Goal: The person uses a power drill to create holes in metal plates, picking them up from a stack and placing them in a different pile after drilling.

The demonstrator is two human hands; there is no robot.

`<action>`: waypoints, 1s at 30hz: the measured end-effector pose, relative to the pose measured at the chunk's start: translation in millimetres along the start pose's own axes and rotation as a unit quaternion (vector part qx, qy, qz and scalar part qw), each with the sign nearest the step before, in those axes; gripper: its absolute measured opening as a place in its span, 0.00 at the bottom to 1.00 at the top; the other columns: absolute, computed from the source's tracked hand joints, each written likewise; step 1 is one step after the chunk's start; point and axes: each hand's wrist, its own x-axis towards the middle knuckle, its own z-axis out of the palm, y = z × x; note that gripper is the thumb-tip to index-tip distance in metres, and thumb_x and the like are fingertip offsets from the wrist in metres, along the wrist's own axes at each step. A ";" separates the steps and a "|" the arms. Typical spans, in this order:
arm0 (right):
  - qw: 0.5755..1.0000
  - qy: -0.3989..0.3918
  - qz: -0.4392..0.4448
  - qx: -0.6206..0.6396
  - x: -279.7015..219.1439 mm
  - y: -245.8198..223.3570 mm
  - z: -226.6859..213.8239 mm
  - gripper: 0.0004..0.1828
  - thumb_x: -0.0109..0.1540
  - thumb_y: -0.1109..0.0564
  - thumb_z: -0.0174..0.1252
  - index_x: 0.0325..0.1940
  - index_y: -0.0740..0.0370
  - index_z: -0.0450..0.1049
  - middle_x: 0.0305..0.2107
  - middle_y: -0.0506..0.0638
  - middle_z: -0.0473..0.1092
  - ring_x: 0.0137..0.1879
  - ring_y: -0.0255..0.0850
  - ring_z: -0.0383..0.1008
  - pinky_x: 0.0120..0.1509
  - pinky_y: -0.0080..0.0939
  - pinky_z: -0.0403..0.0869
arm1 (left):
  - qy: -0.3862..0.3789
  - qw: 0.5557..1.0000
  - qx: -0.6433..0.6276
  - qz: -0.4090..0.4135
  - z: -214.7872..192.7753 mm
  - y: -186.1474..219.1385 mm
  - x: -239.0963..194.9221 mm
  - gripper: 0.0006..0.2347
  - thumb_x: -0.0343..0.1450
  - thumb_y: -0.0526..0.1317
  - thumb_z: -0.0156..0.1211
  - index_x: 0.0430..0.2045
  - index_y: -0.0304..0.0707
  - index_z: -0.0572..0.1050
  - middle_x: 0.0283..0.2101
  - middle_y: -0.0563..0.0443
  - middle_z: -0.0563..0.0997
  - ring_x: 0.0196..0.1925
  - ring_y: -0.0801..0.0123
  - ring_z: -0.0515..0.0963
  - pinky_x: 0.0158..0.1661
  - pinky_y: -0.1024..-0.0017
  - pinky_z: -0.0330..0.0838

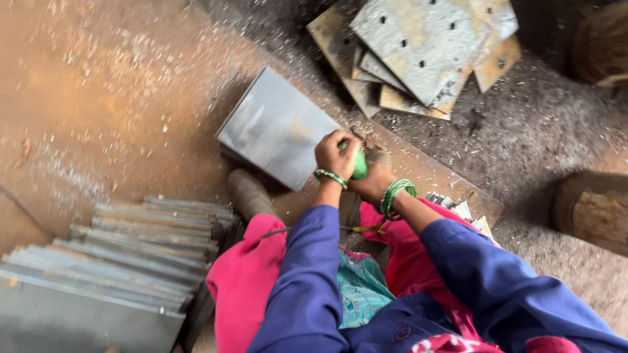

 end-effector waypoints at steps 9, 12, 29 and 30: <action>1.000 0.010 0.002 0.028 -20.1 -20.3 -5.3 0.36 0.46 0.37 0.66 0.42 0.72 0.75 0.26 0.61 0.79 0.34 0.51 0.84 0.42 0.50 0.80 | -0.019 1.000 -0.024 -0.007 -13.7 7.5 -1.6 0.06 0.65 0.40 0.63 0.23 0.37 0.79 0.29 0.44 0.83 0.32 0.58 0.84 0.37 0.66 0.76; 0.998 -0.004 0.032 0.051 -22.5 -23.8 -8.7 0.37 0.44 0.37 0.65 0.42 0.72 0.75 0.28 0.64 0.80 0.37 0.55 0.85 0.46 0.53 0.81 | -0.026 0.999 -0.035 0.000 -9.1 8.9 -0.1 0.05 0.65 0.39 0.62 0.23 0.37 0.79 0.29 0.46 0.84 0.32 0.62 0.83 0.38 0.68 0.76; 0.999 0.024 -0.023 -0.028 -2.8 -10.1 8.9 0.37 0.47 0.33 0.66 0.43 0.70 0.79 0.37 0.69 0.77 0.48 0.59 0.80 0.57 0.52 0.77 | -0.060 0.995 -0.078 -0.030 -13.5 -4.1 0.8 0.05 0.66 0.36 0.62 0.24 0.32 0.79 0.28 0.49 0.83 0.31 0.73 0.80 0.38 0.71 0.75; 0.999 0.019 -0.019 -0.038 0.2 -8.9 10.7 0.37 0.47 0.33 0.66 0.42 0.69 0.79 0.37 0.68 0.77 0.48 0.59 0.79 0.57 0.52 0.77 | -0.065 0.995 -0.075 -0.016 -15.9 -10.6 1.1 0.05 0.66 0.36 0.63 0.24 0.32 0.79 0.28 0.49 0.83 0.32 0.72 0.80 0.38 0.71 0.75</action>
